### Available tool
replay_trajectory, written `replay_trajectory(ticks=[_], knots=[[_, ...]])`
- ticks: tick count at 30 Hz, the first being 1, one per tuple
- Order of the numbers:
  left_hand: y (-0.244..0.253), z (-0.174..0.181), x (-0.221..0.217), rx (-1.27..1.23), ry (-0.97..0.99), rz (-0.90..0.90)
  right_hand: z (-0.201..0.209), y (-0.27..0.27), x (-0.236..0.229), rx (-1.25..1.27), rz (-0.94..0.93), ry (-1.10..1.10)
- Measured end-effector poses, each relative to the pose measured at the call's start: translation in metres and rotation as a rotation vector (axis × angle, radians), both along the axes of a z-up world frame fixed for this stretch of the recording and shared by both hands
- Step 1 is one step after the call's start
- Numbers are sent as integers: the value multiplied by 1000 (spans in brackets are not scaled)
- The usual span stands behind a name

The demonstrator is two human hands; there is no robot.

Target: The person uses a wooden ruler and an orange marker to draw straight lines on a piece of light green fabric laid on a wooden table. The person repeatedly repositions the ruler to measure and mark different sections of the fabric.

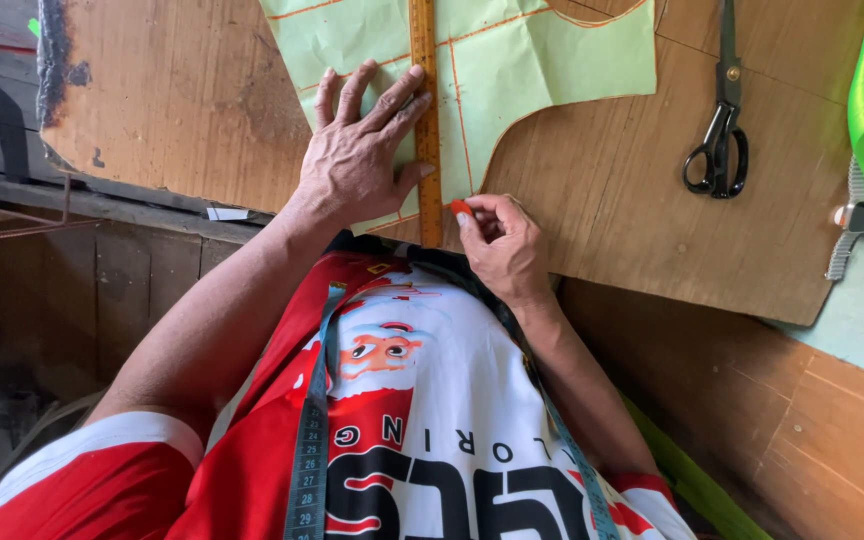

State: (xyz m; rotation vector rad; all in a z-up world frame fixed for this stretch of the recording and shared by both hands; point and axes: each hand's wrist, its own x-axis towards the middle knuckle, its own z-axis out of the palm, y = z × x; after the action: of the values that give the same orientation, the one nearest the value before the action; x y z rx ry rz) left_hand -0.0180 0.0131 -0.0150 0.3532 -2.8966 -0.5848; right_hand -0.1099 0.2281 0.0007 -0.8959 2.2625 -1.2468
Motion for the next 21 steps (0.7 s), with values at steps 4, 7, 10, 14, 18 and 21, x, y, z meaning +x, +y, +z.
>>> replay_trajectory(ticks=[4, 7, 10, 14, 18, 21], knots=[[-1, 2, 0, 13, -14, -1, -1, -2, 2, 35, -12, -2], [0, 2, 0, 1, -11, 3, -2, -3, 4, 28, -18, 3], [0, 1, 1, 11, 7, 6, -3, -4, 7, 31, -28, 36], [1, -1, 1, -5, 27, 15, -4, -8, 10, 34, -31, 112], [1, 10, 2, -46, -61, -32, -6, -7, 9, 24, 29, 237], [1, -1, 1, -20, -17, -25, -11, -6, 10, 34, 29, 231]])
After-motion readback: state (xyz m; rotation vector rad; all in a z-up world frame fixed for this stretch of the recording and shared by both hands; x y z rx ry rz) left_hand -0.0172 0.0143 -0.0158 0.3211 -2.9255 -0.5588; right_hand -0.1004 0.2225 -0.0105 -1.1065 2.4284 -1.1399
